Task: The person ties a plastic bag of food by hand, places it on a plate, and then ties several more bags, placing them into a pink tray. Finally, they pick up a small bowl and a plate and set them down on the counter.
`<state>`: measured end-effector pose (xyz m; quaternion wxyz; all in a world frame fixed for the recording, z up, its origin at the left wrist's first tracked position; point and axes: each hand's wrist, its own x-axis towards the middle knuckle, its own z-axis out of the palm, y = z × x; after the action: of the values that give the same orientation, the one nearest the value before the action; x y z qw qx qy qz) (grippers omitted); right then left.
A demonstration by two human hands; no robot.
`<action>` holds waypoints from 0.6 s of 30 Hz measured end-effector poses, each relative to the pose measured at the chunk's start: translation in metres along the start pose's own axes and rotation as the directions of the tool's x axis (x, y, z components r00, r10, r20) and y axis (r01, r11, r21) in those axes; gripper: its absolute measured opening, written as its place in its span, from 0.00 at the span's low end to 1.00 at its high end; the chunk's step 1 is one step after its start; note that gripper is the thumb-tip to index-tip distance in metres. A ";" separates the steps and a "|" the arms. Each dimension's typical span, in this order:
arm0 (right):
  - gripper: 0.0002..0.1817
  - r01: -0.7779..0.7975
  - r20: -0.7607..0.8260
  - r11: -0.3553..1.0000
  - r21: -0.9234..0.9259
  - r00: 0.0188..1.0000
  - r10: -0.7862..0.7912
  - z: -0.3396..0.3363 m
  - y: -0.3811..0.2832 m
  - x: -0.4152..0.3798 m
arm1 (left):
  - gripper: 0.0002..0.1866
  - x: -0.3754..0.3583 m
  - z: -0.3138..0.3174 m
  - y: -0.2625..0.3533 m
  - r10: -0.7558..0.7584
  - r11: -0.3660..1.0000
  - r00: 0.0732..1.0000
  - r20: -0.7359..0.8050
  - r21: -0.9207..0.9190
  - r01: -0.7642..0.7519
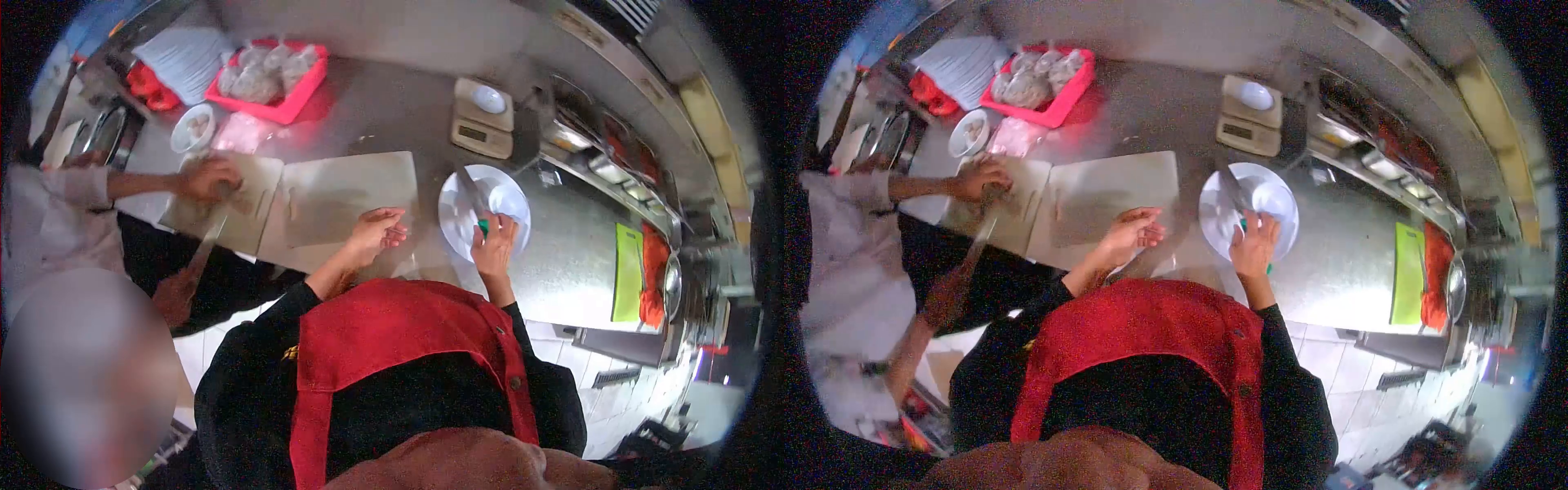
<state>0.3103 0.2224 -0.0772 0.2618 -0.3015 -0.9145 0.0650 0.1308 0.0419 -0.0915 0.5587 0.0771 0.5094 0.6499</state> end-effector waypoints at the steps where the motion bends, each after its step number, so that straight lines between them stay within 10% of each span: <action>1: 0.20 0.074 -0.032 0.996 0.045 0.997 -0.072 0.001 -0.004 0.004 | 0.18 -0.006 -0.008 -0.001 0.024 0.999 0.998 -0.063 -0.031 -0.026; 9: 0.18 0.270 -0.035 0.904 0.330 0.961 -0.274 0.034 -0.066 0.021 | 0.12 -0.031 -0.065 -0.010 0.217 0.937 0.859 -0.464 -0.147 -0.316; 12: 0.19 0.275 0.057 0.869 0.412 0.944 -0.326 0.055 -0.080 0.025 | 0.13 -0.035 -0.095 -0.013 0.451 0.884 0.683 -0.574 0.186 -0.428; 14: 0.24 0.287 0.111 0.876 0.388 0.929 -0.354 0.066 -0.087 0.028 | 0.20 -0.041 -0.112 -0.013 0.885 0.327 0.319 -0.339 0.941 0.092; 18: 0.27 0.303 0.309 0.935 0.185 0.885 -0.348 0.094 -0.083 0.027 | 0.27 -0.042 -0.130 -0.019 0.894 0.333 0.268 -0.360 0.932 0.142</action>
<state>0.2002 0.1750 -0.1232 0.1279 -0.1099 -0.9770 0.1307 0.0707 -0.0695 -0.1469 -0.1517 0.1357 0.9092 0.3632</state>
